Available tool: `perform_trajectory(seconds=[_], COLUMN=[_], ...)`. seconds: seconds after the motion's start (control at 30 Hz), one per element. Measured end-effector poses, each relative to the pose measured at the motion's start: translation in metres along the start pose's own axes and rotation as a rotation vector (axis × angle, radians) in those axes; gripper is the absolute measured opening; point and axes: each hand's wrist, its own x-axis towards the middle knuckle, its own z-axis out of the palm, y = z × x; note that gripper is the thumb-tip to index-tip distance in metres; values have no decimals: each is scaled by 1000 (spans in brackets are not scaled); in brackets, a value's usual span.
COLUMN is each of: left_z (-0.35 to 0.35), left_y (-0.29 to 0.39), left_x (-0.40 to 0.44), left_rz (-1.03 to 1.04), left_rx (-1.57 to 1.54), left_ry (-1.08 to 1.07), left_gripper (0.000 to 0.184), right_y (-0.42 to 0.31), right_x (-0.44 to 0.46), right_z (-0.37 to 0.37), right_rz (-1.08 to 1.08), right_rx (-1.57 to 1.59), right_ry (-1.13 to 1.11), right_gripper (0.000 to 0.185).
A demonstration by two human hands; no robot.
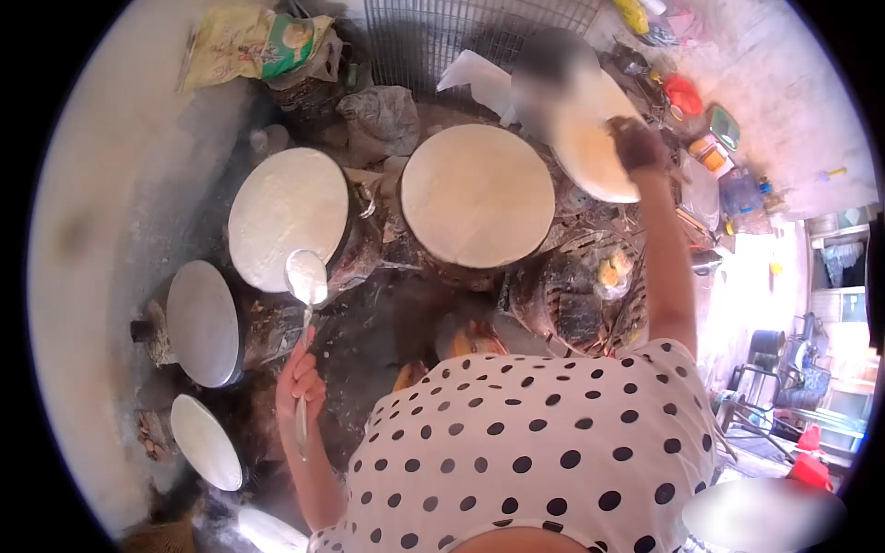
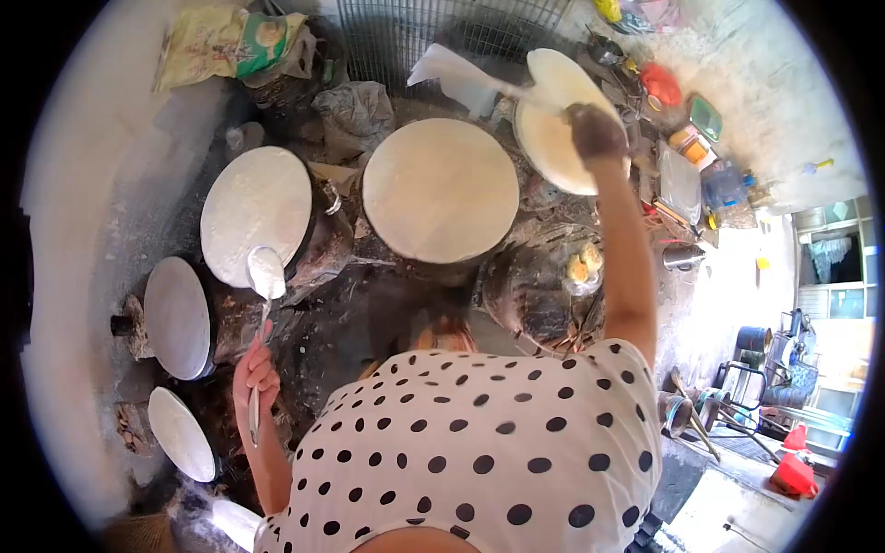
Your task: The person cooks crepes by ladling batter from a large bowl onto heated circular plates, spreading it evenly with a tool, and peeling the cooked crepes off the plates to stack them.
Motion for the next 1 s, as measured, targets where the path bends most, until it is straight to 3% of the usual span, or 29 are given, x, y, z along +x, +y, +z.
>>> perform_trajectory(seconds=[0.03,0.1,0.2,0.33,0.43,0.47,0.5,0.6,0.63,0.67,0.7,0.77,0.8,0.83,0.87,0.9,0.93,0.97,1.0], left_z=[10,26,41,47,42,36,26,3,-5,-18,-36,-81,-101,-123,-139,-154,-145,-160,-179], left_y=[-10,-34,-57,-78,-91,-96,-102,-140,-156,-173,-191,-229,-248,-272,-298,-318,-335,-358,-373], left_x=[9,23,32,30,15,7,-4,-48,-70,-87,-104,-145,-168,-195,-220,-239,-272,-291,-310], left_rz=[-1,-9,15,81,148,172,219,454,565,608,658,791,850,958,1092,1204,1206,1166,1139], left_rx=[9,-51,-80,-139,-191,-209,-249,-403,-471,-588,-705,-929,-1029,-1088,-1004,-918,-600,-438,-344], left_ry=[7,-35,-2,10,10,5,-34,-75,-75,-100,-140,-139,-106,-47,-5,46,669,1029,1182], left_gripper=[41,42,42,43,43,43,43,44,45,44,44,42,39,40,39,39,39,38,38], right_y=[-4,-3,2,-15,-32,-38,-44,-100,-150,-194,-236,-331,-372,-404,-433,-457,-476,-490,-505], right_x=[-7,-26,-54,-68,-70,-73,-87,-108,-122,-136,-150,-199,-232,-257,-286,-314,-347,-376,-402], right_z=[32,89,164,193,189,189,225,205,166,145,124,81,96,23,14,-8,-41,-74,-114], right_rz=[138,148,236,284,290,386,360,-62,-75,-26,300,160,-111,-356,-599,-888,-1013,-1125,-1196], right_rx=[127,91,217,281,292,406,627,278,701,1297,1721,1709,1600,1370,1279,1225,1215,1195,1054], right_ry=[-22,107,82,-132,-110,-44,98,220,228,-263,-723,-1158,-1274,-1411,-1470,-1330,-1384,-1435,-1509], right_gripper=[24,18,19,21,22,28,30,35,32,23,17,17,16,16,19,26,31,36,40])
